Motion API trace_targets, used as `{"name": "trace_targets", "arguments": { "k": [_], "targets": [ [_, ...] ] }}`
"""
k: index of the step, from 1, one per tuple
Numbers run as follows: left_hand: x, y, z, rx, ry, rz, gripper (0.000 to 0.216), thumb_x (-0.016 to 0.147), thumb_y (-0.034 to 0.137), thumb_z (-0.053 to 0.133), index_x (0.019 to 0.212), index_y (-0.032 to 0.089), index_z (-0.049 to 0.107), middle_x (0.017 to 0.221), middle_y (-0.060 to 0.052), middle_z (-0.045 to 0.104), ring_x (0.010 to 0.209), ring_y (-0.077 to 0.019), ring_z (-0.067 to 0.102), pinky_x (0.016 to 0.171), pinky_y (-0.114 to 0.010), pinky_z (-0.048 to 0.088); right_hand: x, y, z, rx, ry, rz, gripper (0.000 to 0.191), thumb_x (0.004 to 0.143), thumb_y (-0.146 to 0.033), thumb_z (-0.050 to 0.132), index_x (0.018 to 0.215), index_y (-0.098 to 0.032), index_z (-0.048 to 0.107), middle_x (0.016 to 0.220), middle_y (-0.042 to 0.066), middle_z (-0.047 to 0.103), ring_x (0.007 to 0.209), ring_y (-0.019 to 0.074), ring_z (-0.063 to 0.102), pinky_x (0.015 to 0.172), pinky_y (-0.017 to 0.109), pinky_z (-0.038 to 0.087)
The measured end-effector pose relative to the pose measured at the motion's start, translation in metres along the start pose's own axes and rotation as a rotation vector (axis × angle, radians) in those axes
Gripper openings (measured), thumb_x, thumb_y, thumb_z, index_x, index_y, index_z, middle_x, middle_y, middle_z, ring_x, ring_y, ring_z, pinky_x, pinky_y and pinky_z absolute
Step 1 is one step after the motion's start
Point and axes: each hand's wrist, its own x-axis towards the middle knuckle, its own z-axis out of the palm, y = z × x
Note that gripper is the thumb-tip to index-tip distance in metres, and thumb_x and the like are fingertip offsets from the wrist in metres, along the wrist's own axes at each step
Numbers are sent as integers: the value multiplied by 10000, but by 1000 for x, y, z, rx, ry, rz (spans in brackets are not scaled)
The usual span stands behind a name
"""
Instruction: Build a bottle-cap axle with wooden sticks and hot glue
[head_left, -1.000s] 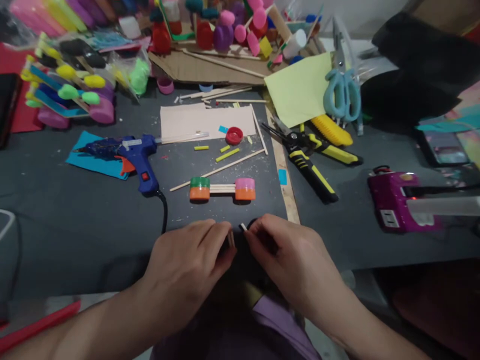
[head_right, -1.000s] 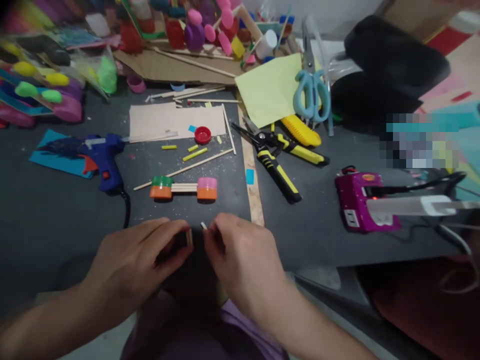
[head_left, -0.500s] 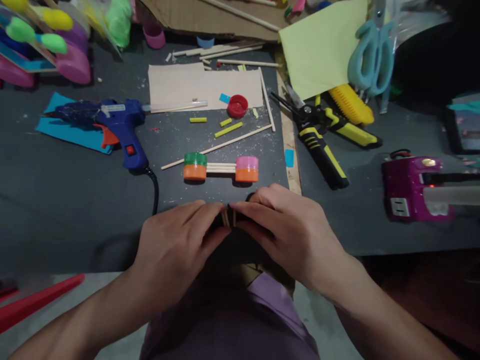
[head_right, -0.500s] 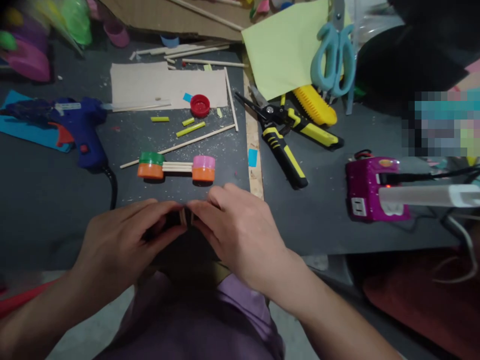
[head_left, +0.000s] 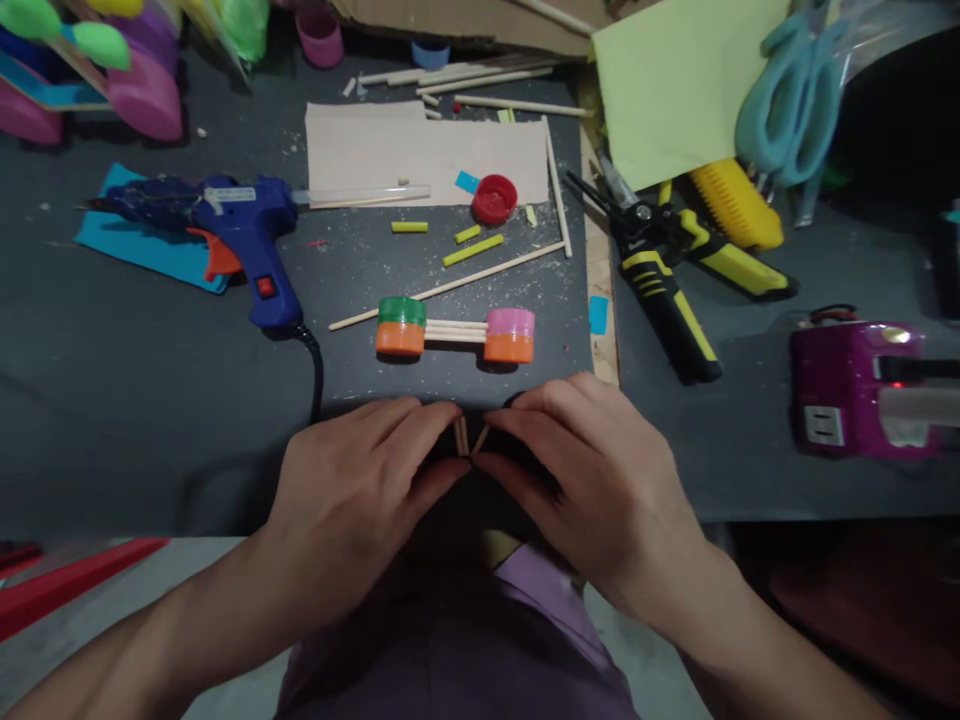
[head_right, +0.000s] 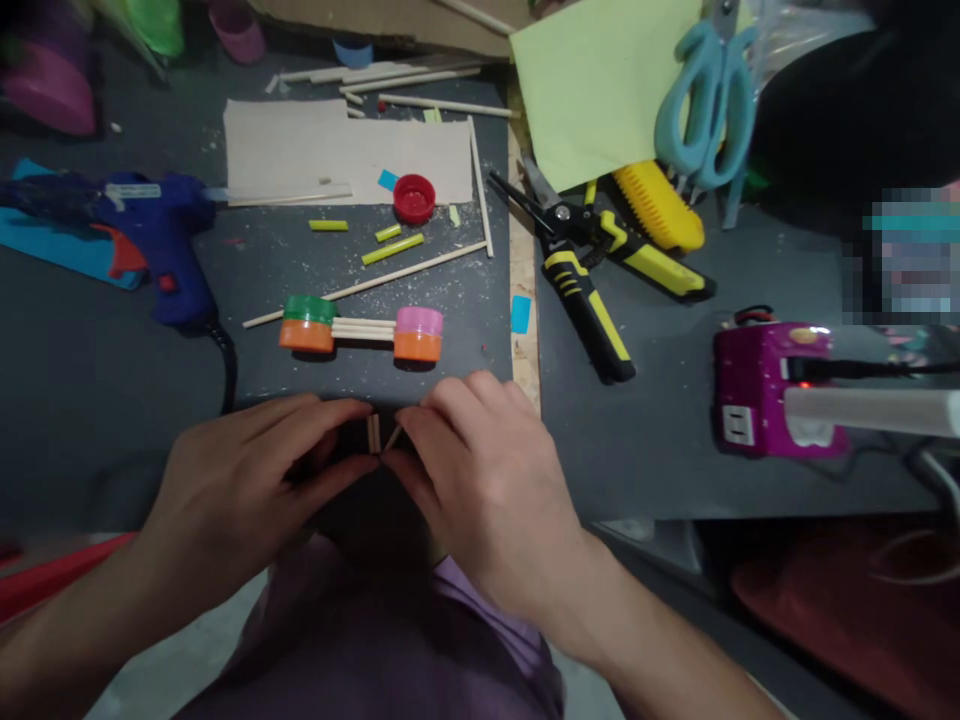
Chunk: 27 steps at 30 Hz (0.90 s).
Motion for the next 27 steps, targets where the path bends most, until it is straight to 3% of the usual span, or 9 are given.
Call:
{"name": "trace_targets", "arguments": {
  "k": [13,27],
  "targets": [
    [2,-2,-2,1,-18,7,155,959,273,623,1078,175,632,876,-12,714,735,-181,677,622,-315,490,-5,-12,6,-150,67,61,154,931,-245,636,914,-129,736,852,99,696,757,264,566,638,401,398],
    [2,-2,0,-12,0,34,118,970,239,590,1050,164,634,861,-25,722,734,-200,685,622,-345,516,-1,-6,11,60,92,3,159,944,-174,639,1024,-107,759,871,89,717,788,222,589,695,380,440]
  ]
}}
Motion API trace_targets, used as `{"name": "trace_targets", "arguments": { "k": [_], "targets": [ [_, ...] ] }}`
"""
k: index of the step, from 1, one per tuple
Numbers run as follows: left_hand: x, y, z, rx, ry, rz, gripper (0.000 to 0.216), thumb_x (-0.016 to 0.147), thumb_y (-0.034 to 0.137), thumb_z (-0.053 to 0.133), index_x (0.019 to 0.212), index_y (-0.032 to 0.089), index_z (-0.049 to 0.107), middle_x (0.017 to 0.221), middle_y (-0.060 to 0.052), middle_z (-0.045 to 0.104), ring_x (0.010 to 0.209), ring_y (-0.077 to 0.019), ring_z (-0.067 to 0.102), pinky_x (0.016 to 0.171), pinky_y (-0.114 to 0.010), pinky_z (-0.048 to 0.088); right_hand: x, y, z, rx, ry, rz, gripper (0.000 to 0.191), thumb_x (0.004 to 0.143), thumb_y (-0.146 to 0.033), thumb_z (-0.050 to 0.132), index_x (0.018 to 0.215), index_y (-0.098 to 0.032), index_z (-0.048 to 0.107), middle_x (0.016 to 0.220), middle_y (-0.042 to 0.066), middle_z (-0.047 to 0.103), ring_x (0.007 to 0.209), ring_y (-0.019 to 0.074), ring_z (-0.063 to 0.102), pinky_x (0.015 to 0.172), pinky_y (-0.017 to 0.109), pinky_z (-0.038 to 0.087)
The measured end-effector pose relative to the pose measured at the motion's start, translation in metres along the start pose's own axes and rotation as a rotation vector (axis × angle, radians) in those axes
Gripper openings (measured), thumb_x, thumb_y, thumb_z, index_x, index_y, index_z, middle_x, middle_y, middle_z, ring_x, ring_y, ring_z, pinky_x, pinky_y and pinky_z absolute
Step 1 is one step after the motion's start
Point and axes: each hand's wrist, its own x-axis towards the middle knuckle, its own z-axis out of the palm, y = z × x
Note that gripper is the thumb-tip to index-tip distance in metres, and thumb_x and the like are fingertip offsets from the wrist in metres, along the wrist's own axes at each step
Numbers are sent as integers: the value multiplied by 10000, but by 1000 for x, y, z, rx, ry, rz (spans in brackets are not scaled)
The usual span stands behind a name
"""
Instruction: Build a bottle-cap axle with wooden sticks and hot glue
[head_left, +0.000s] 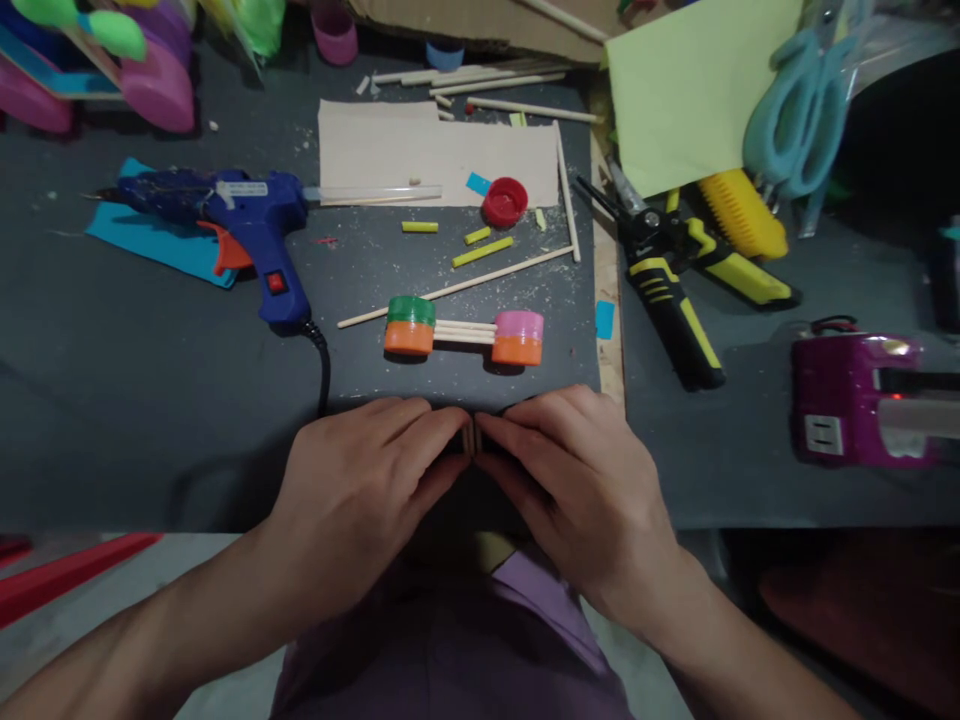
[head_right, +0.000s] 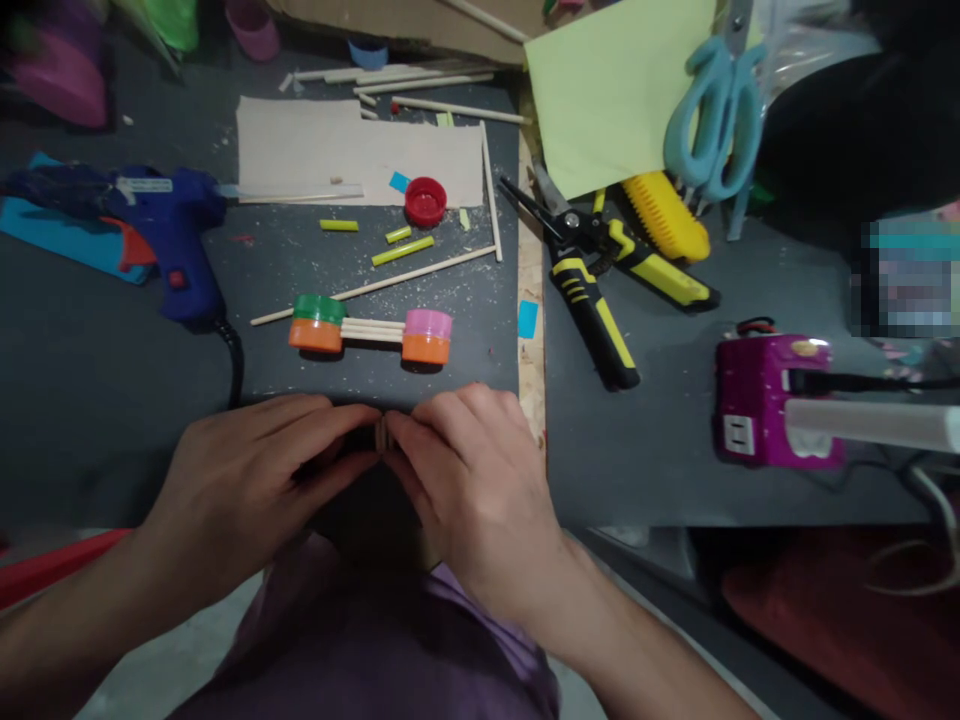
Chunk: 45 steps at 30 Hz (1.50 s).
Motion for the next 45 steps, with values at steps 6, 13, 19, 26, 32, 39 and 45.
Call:
{"name": "trace_targets", "arguments": {
  "k": [6,13,19,26,32,39,45],
  "targets": [
    [0,0,0,-15,12,6,109,972,235,587,1041,165,633,859,-27,731,721,-199,692,602,-342,515,-2,5,-3,-15,-18,-28,189,924,-194,673,1067,-87,736,917,103,719,830,246,598,713,405,441],
    [2,0,-1,-13,-11,-3,121,982,259,574,1037,171,636,867,-31,735,725,-197,690,605,-339,520,-1,7,-5,-28,-25,-33,132,938,-178,645,998,-123,749,890,94,714,818,238,592,713,407,448],
    [0,0,-1,-27,-9,-11,133,979,256,580,1041,163,652,871,-31,734,739,-194,694,617,-329,521,3,6,-7,4,-41,-30,135,949,-183,632,958,-144,761,870,82,716,811,223,587,710,395,445],
    [2,0,0,-26,-5,-9,123,967,246,599,1032,158,654,863,-29,740,728,-200,698,611,-337,516,4,7,-9,32,-70,-16,140,947,-171,627,1015,-121,738,878,88,707,832,241,584,734,412,435],
    [2,0,0,-27,-11,-6,128,982,255,571,1014,165,657,876,-36,744,729,-196,698,600,-335,506,7,6,-11,48,-107,7,140,959,-173,603,991,-158,738,867,70,690,827,232,569,732,399,421],
    [1,0,0,-22,18,3,114,977,249,584,1000,163,656,864,-24,745,723,-190,697,603,-329,499,11,2,-12,33,-149,26,146,963,-164,589,935,-169,732,847,60,680,827,236,546,722,394,378],
    [1,0,1,-30,23,-2,110,973,238,588,997,158,660,851,-18,742,723,-193,697,600,-336,501,13,-1,-11,42,-161,28,165,977,-170,574,899,-161,720,788,38,657,783,219,505,691,382,321]
  ]
}}
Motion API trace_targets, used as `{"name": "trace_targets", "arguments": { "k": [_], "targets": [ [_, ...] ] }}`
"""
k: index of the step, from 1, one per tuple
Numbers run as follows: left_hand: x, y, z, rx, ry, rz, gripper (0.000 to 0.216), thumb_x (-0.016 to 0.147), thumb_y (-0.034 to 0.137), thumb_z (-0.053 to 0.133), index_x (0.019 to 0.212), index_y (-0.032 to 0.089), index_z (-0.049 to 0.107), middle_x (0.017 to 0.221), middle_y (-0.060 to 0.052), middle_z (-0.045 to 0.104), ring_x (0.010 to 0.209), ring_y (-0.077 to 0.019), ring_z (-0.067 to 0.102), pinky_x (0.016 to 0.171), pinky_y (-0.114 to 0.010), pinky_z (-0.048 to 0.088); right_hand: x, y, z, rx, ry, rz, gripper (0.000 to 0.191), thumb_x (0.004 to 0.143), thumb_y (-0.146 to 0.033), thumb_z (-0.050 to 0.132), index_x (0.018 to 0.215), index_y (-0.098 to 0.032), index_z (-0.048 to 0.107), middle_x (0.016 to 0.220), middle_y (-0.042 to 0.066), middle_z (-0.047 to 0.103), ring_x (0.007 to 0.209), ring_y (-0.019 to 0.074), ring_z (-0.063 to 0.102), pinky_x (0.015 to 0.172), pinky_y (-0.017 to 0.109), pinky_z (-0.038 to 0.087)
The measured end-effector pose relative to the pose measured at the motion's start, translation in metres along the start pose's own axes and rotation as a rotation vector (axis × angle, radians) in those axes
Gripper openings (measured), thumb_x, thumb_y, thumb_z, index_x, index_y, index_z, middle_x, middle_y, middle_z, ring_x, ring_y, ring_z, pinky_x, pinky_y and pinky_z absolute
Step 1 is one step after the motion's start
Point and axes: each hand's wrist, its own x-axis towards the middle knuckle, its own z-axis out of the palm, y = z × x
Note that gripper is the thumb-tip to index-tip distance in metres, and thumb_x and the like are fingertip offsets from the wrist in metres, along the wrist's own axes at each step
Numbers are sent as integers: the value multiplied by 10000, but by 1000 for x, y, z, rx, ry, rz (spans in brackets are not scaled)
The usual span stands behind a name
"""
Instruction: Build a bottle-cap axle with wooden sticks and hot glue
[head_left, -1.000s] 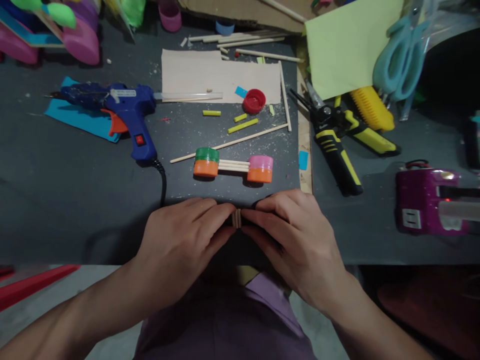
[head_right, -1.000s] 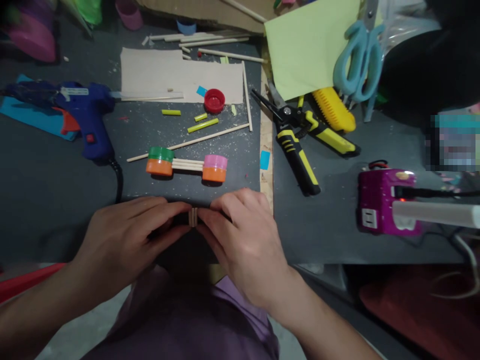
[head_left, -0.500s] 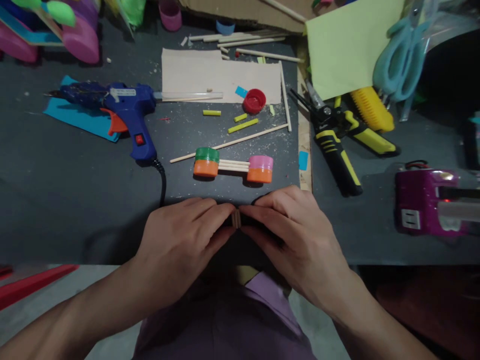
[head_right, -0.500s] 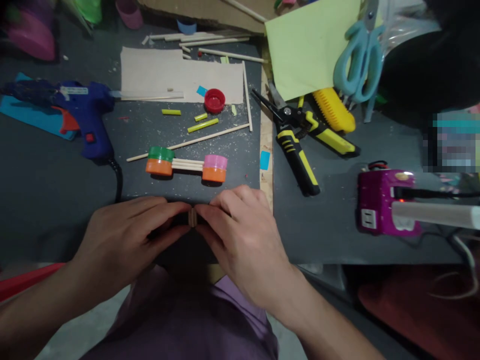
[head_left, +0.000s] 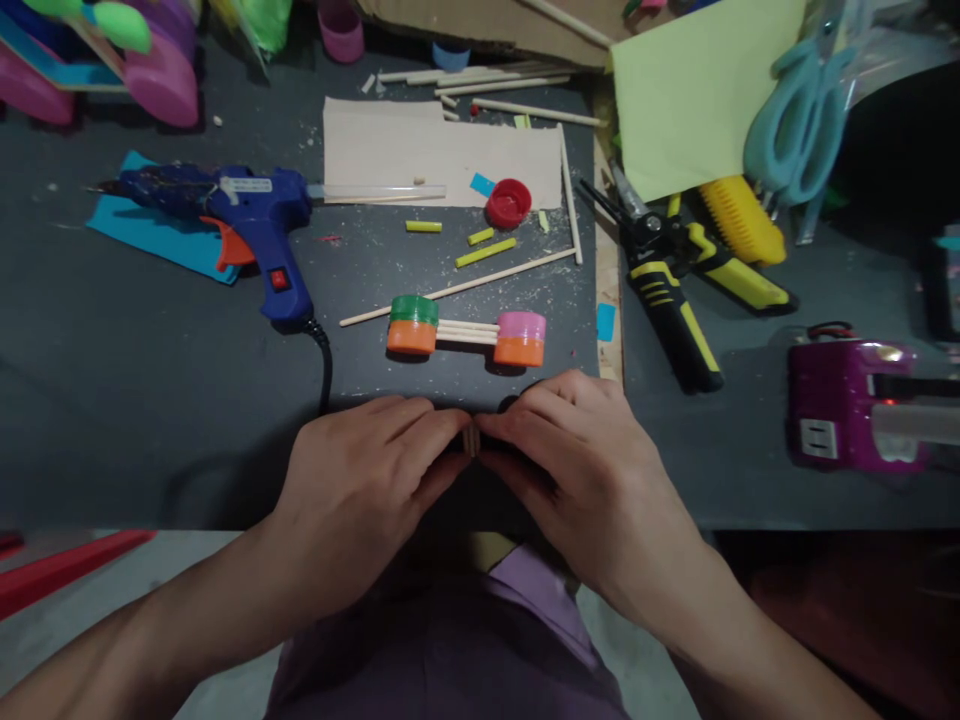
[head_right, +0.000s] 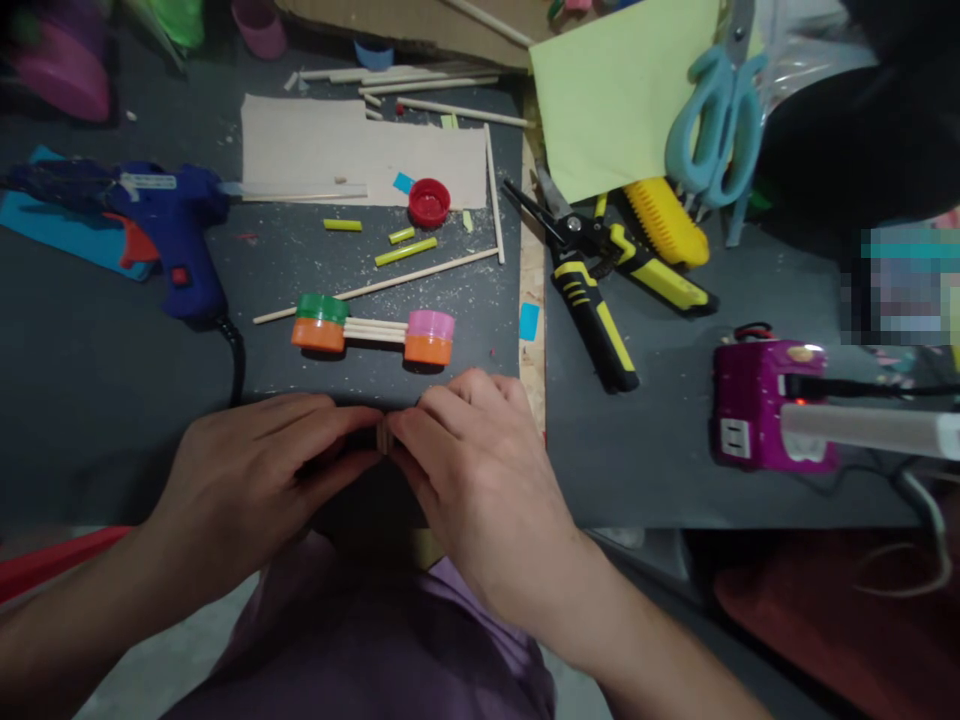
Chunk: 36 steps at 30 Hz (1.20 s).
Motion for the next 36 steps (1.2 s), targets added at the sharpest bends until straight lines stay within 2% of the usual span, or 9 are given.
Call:
{"name": "trace_targets", "arguments": {
  "k": [10,15,19,22,27,31,36],
  "targets": [
    [1,0,2,-5,-9,1,114,981,236,576,1011,163,658,849,-4,738,732,-184,693,627,-336,504,0,0,1,-15,-8,8,206,992,-176,545,863,-159,705,790,48,657,784,220,499,699,383,320],
    [0,-1,1,2,-35,-25,112,972,261,596,1014,172,648,862,-10,731,733,-189,691,619,-333,491,-4,2,-1,42,-14,14,113,965,-156,579,944,-155,690,822,42,651,808,223,523,722,386,364],
    [-1,-2,-2,9,-60,-45,146,946,261,638,1066,178,636,860,-3,720,733,-189,687,619,-324,476,-14,9,-3,112,70,-7,193,966,-107,561,1135,-117,654,876,56,655,835,195,555,761,363,439],
    [-2,-3,-5,-22,-64,-42,202,941,269,654,1118,174,630,842,3,701,726,-165,674,600,-291,456,-23,13,-5,119,155,7,179,952,-77,579,1103,-122,664,860,51,649,818,170,567,752,336,460],
    [-9,-1,-13,-48,71,-65,208,968,262,622,1160,184,636,857,2,680,751,-121,661,652,-242,475,-36,15,1,79,246,9,199,905,-19,621,1078,-102,678,854,61,652,799,154,578,713,311,469],
    [-19,0,-18,-1,206,-41,67,957,161,619,1011,191,646,739,31,624,648,-89,594,614,-220,442,-42,19,14,36,300,-10,201,888,-10,632,1068,-82,684,855,87,655,785,173,570,677,327,469],
    [-26,-4,-11,-1,230,-1,81,933,152,641,858,177,625,670,26,587,592,-103,541,579,-243,417,-45,20,24,-88,353,-74,171,888,-18,622,1038,-65,692,806,99,652,741,195,536,642,355,447]
  ]
}}
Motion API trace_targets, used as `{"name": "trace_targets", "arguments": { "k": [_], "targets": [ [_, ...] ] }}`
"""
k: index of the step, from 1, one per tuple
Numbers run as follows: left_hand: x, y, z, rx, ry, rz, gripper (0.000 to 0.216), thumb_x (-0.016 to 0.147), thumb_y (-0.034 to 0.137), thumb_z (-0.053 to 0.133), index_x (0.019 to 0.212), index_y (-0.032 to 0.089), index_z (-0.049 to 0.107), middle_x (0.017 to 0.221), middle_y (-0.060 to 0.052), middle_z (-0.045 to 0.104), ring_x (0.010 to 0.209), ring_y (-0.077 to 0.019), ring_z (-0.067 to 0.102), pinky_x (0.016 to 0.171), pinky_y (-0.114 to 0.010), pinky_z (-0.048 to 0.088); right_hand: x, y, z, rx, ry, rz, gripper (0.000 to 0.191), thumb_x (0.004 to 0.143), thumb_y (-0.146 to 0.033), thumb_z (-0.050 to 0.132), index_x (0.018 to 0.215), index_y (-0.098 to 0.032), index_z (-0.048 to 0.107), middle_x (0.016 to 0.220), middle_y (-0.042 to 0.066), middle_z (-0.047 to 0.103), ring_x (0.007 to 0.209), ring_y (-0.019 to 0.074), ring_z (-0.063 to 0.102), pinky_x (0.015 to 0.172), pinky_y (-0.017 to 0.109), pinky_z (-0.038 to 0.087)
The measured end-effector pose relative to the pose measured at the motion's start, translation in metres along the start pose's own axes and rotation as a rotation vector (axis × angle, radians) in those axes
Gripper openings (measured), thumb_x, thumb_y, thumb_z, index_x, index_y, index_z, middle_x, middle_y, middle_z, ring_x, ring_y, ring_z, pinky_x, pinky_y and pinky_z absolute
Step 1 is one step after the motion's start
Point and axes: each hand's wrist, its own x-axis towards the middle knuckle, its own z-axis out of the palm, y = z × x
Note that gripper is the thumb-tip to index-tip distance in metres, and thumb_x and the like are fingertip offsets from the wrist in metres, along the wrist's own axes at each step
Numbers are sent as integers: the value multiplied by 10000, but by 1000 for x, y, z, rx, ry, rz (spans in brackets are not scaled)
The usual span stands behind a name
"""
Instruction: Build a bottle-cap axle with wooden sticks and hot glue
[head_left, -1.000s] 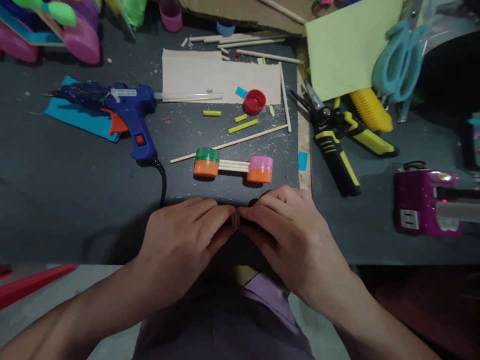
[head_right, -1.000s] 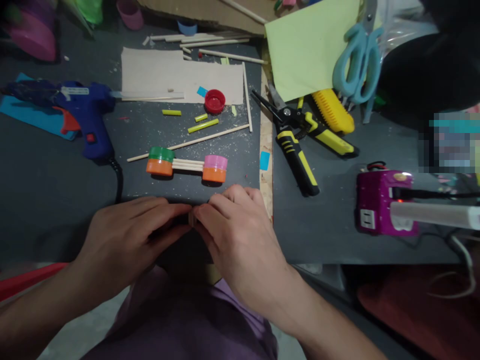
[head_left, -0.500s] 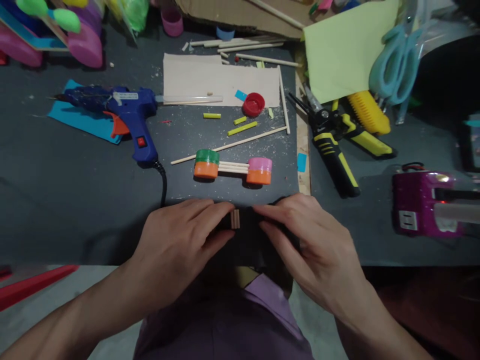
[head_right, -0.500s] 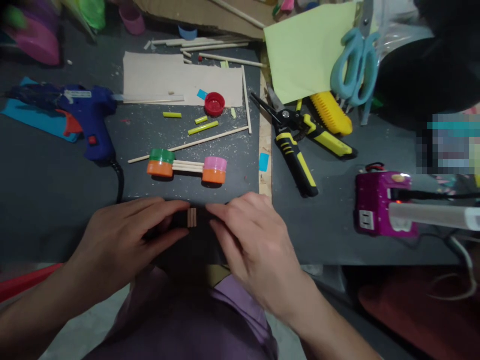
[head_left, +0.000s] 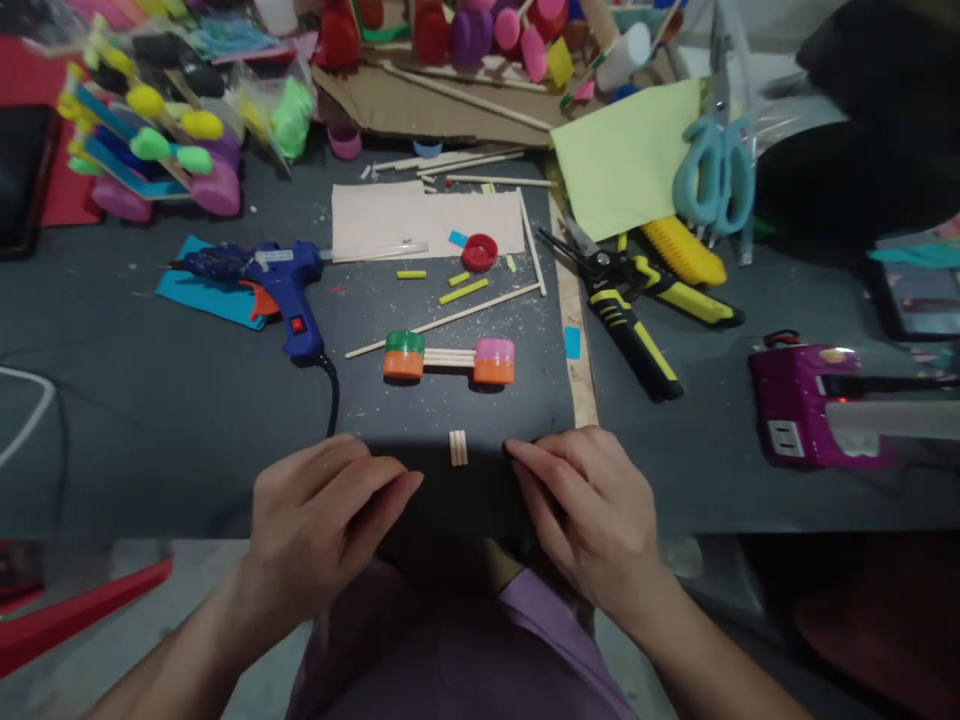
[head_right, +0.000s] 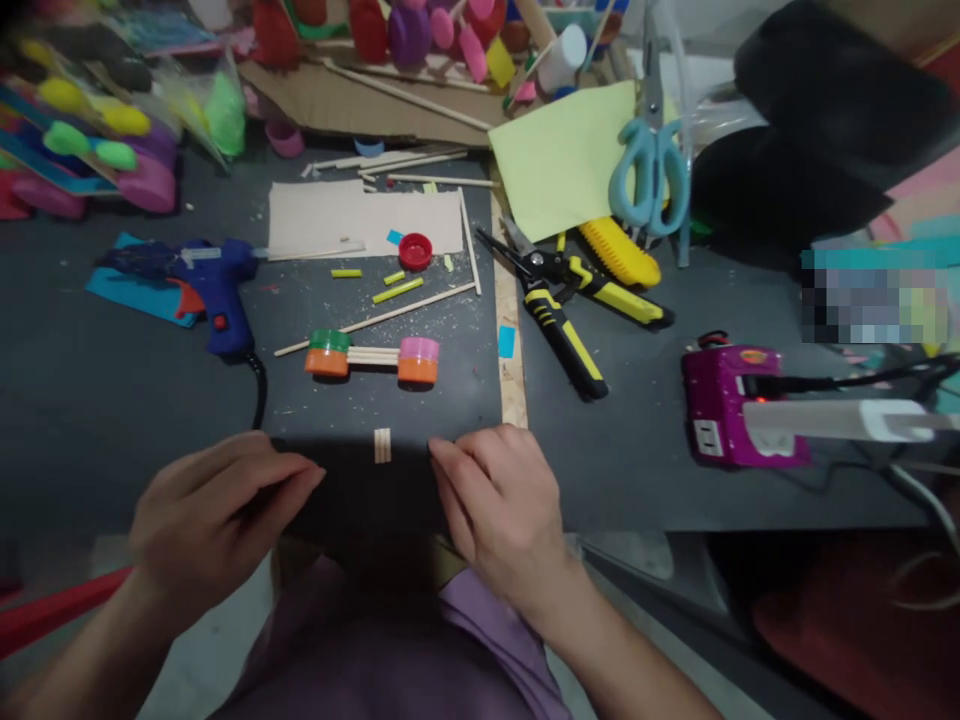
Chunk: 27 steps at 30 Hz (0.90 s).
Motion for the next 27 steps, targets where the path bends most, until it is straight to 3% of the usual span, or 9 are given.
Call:
{"name": "trace_targets", "arguments": {
  "k": [8,12,17,22,24,27],
  "targets": [
    [3,4,3,7,-16,-73,214,964,217,584,766,176,655,614,22,566,569,-114,534,555,-262,381,0,-2,-1,-60,-37,-104,198,922,-99,596,1089,-94,702,882,114,638,815,235,549,700,389,472],
    [4,4,-2,-47,125,-133,168,952,201,594,801,187,664,635,31,595,560,-99,530,572,-232,410,1,0,-2,-8,42,-29,143,948,-99,574,1029,-99,691,870,95,629,798,208,554,712,358,478],
    [14,-27,-24,86,319,-220,102,949,188,581,955,176,682,673,33,551,585,-103,529,588,-219,431,7,8,-4,-56,21,-100,154,994,-169,531,1033,-128,674,832,67,627,766,194,577,711,329,488],
    [24,-61,-55,189,439,-233,87,939,195,585,939,159,665,680,30,522,628,-123,522,630,-234,440,12,11,-3,-126,47,-158,183,1010,-193,500,1006,-137,674,755,40,614,691,181,589,666,316,485],
    [27,-60,-60,193,399,-188,102,954,205,573,938,165,665,699,20,564,645,-126,542,653,-239,451,14,10,-3,-130,51,-162,184,1008,-190,497,1001,-146,675,744,35,618,678,179,600,646,308,493],
    [33,-45,-53,158,198,-51,100,955,219,593,942,178,683,785,-8,665,717,-137,606,705,-253,475,16,11,-9,-97,6,-126,175,1003,-194,503,1022,-161,674,779,41,642,701,180,639,638,298,523]
  ]
}}
